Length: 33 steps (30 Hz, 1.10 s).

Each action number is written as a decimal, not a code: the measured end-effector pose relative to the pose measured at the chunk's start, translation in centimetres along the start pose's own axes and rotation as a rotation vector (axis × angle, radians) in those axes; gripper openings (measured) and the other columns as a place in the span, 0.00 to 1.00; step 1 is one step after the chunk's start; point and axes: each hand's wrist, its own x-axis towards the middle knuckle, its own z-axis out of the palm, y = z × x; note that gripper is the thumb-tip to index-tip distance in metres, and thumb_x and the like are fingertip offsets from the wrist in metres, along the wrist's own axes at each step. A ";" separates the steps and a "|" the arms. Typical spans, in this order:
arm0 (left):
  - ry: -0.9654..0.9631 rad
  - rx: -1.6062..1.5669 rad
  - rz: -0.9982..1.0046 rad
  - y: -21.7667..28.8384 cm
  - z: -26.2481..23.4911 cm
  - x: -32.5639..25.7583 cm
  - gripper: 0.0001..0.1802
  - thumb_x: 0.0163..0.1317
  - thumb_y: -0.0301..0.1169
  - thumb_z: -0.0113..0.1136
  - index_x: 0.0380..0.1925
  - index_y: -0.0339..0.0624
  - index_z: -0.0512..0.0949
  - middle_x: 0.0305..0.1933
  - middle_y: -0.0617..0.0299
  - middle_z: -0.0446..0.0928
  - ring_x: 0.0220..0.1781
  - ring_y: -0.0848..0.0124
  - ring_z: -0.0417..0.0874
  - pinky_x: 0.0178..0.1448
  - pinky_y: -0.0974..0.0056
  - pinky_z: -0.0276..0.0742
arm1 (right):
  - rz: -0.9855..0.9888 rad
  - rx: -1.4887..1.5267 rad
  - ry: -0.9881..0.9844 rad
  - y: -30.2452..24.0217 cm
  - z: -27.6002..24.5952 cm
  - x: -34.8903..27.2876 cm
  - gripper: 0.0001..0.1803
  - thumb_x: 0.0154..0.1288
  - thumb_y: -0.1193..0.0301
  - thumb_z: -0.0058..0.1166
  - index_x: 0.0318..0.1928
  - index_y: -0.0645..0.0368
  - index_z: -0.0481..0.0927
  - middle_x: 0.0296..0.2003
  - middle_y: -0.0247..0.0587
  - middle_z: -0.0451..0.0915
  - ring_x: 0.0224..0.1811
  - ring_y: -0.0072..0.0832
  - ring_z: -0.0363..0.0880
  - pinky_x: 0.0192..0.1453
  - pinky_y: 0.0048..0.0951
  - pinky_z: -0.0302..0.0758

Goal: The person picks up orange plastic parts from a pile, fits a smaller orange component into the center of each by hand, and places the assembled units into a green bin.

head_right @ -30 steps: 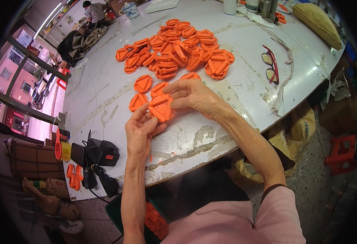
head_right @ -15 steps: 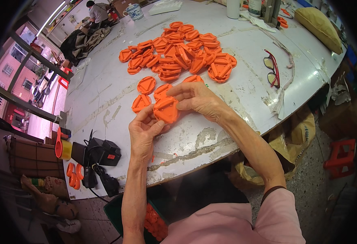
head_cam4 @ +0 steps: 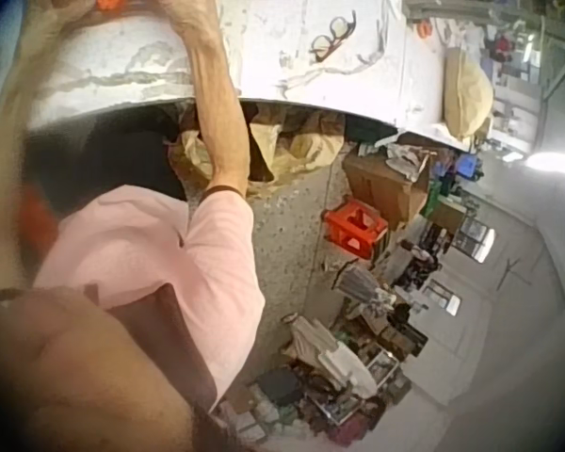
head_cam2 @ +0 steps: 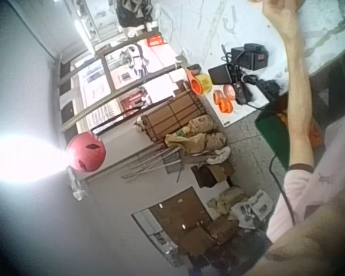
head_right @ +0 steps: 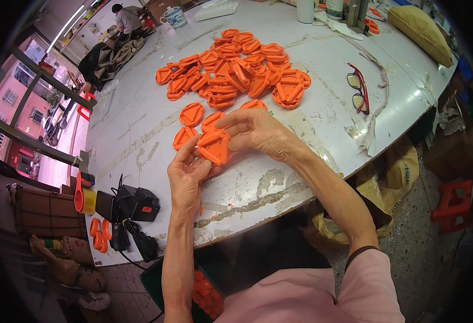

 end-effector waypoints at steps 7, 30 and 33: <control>-0.003 0.085 0.139 -0.2 0.5 -0.6 0.29 0.53 0.16 0.58 0.58 0.29 0.65 0.52 0.52 0.70 0.50 0.66 0.78 0.45 0.65 0.83 | -0.018 -0.039 0.003 0.1 0.4 -0.2 0.26 0.49 0.83 0.60 0.52 0.68 0.73 0.42 0.44 0.80 0.43 0.25 0.80 0.49 0.24 0.79; 0.152 0.283 0.271 0.1 -1.8 -15.7 0.20 0.52 0.15 0.57 0.48 0.29 0.73 0.46 0.56 0.73 0.45 0.71 0.77 0.49 0.69 0.74 | 0.129 -0.339 -0.029 1.2 2.5 0.3 0.23 0.57 0.71 0.58 0.53 0.62 0.73 0.38 0.35 0.80 0.38 0.20 0.78 0.43 0.19 0.74; 0.158 0.122 0.085 -2.9 -3.5 -21.5 0.20 0.54 0.19 0.56 0.49 0.34 0.74 0.47 0.56 0.75 0.45 0.70 0.78 0.47 0.69 0.74 | 0.136 -0.393 0.018 1.1 1.4 0.1 0.24 0.57 0.69 0.59 0.54 0.62 0.73 0.38 0.34 0.80 0.39 0.19 0.77 0.43 0.18 0.73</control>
